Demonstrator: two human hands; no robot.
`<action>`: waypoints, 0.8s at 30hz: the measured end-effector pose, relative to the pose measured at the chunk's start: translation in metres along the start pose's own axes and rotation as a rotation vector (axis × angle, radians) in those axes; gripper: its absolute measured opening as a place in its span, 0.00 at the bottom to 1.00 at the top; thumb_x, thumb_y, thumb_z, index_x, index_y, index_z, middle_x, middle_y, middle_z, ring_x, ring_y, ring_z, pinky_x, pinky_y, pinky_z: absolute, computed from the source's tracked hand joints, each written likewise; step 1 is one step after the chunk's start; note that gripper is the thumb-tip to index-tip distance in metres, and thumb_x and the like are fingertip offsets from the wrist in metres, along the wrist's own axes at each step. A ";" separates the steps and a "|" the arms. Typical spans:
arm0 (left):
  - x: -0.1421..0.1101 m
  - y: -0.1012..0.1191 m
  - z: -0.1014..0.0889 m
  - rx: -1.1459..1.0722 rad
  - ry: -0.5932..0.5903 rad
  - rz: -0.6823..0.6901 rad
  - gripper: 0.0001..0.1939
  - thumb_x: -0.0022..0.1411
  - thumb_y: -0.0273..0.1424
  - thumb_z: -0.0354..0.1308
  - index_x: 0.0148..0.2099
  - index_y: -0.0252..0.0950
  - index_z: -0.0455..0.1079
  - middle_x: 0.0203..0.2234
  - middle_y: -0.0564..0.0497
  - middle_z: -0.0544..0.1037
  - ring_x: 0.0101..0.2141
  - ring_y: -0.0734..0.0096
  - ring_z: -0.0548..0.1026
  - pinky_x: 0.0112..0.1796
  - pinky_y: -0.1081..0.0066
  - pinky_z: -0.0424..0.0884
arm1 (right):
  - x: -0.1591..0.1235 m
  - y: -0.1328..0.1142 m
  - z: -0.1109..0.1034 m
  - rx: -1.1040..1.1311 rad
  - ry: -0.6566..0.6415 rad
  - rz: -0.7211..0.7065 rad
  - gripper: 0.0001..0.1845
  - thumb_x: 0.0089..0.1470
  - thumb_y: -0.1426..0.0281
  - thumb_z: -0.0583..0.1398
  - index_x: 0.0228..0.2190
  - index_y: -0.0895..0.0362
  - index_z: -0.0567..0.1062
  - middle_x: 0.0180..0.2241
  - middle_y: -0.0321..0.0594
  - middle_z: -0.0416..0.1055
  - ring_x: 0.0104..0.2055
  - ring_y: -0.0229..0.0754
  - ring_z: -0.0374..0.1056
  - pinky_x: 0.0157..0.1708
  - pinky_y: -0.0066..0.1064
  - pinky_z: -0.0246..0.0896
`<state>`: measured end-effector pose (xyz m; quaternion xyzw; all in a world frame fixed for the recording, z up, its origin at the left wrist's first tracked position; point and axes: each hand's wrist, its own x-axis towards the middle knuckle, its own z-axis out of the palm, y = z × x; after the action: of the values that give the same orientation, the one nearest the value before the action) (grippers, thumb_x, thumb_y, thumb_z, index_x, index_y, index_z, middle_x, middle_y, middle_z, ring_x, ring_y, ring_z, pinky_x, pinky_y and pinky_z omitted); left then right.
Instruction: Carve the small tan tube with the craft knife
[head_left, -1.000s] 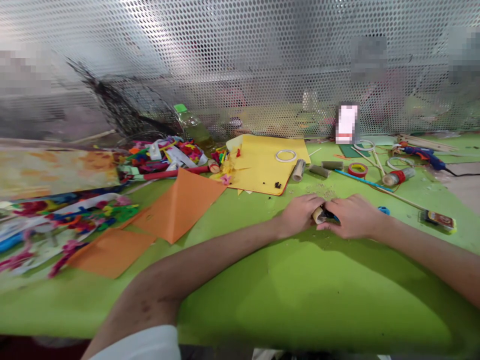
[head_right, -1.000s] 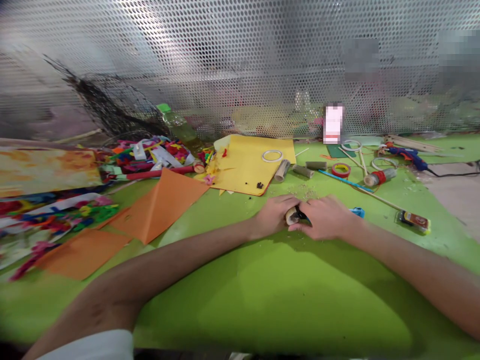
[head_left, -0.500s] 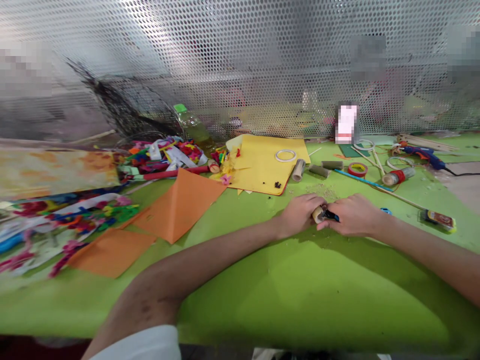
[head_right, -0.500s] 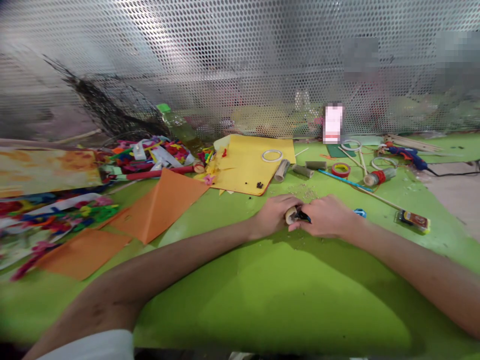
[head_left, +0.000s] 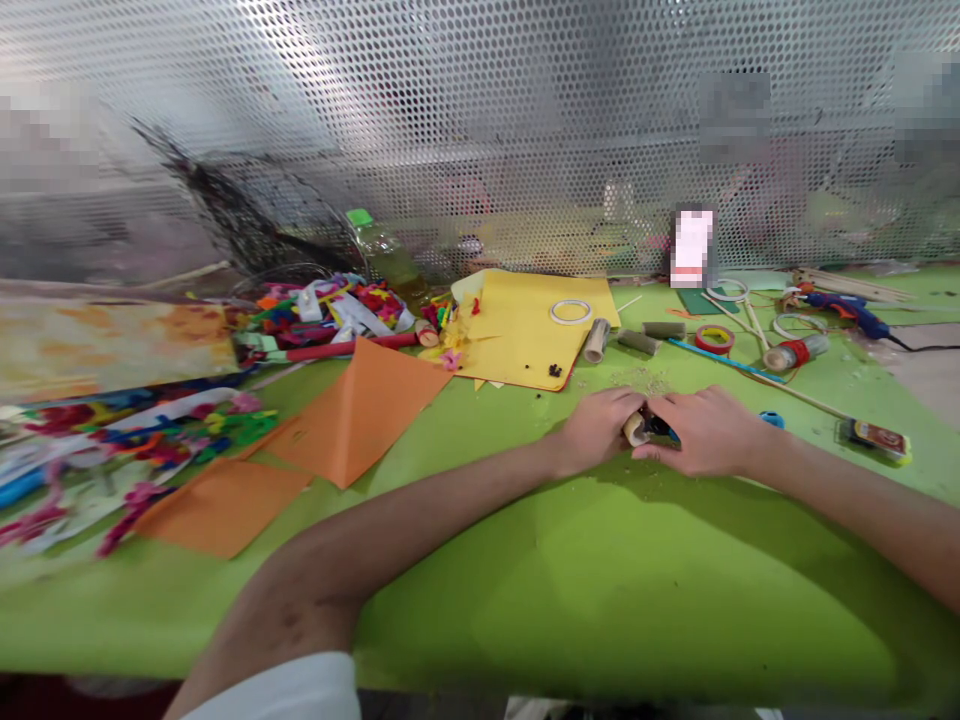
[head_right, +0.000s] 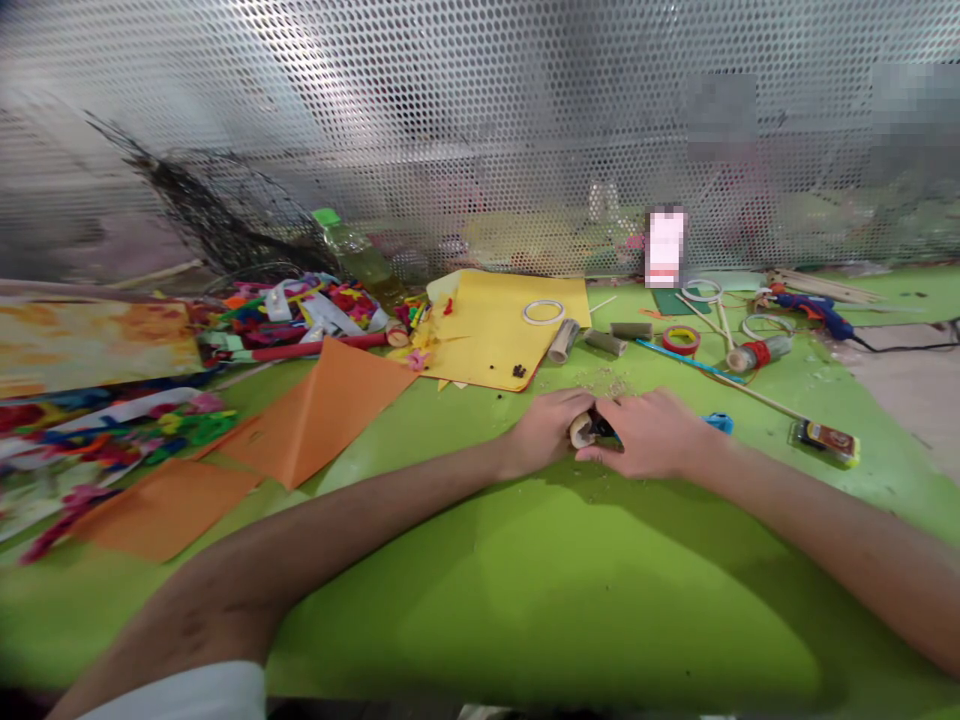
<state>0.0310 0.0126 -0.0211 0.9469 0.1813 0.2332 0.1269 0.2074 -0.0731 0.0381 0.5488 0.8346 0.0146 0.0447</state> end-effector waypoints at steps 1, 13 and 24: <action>0.000 0.000 0.001 0.000 0.002 0.000 0.06 0.57 0.27 0.60 0.37 0.33 0.67 0.30 0.47 0.76 0.31 0.66 0.71 0.31 0.69 0.65 | 0.000 0.000 0.001 0.002 0.009 0.000 0.35 0.60 0.42 0.45 0.47 0.58 0.71 0.38 0.51 0.78 0.35 0.53 0.74 0.29 0.36 0.53; 0.000 0.003 -0.001 0.035 -0.035 0.019 0.09 0.55 0.25 0.61 0.40 0.32 0.68 0.32 0.47 0.76 0.33 0.64 0.72 0.33 0.68 0.66 | -0.001 -0.003 0.003 0.009 0.018 -0.063 0.36 0.62 0.43 0.44 0.44 0.59 0.74 0.39 0.50 0.76 0.36 0.50 0.73 0.31 0.36 0.55; 0.001 0.002 -0.001 0.037 -0.022 0.035 0.11 0.55 0.31 0.64 0.39 0.32 0.68 0.32 0.46 0.76 0.32 0.64 0.73 0.31 0.69 0.66 | 0.003 0.004 0.005 -0.034 0.032 -0.028 0.40 0.57 0.37 0.44 0.42 0.58 0.74 0.39 0.49 0.78 0.37 0.51 0.74 0.29 0.35 0.52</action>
<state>0.0318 0.0115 -0.0199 0.9546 0.1678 0.2216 0.1071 0.2106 -0.0691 0.0334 0.5358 0.8426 0.0368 0.0408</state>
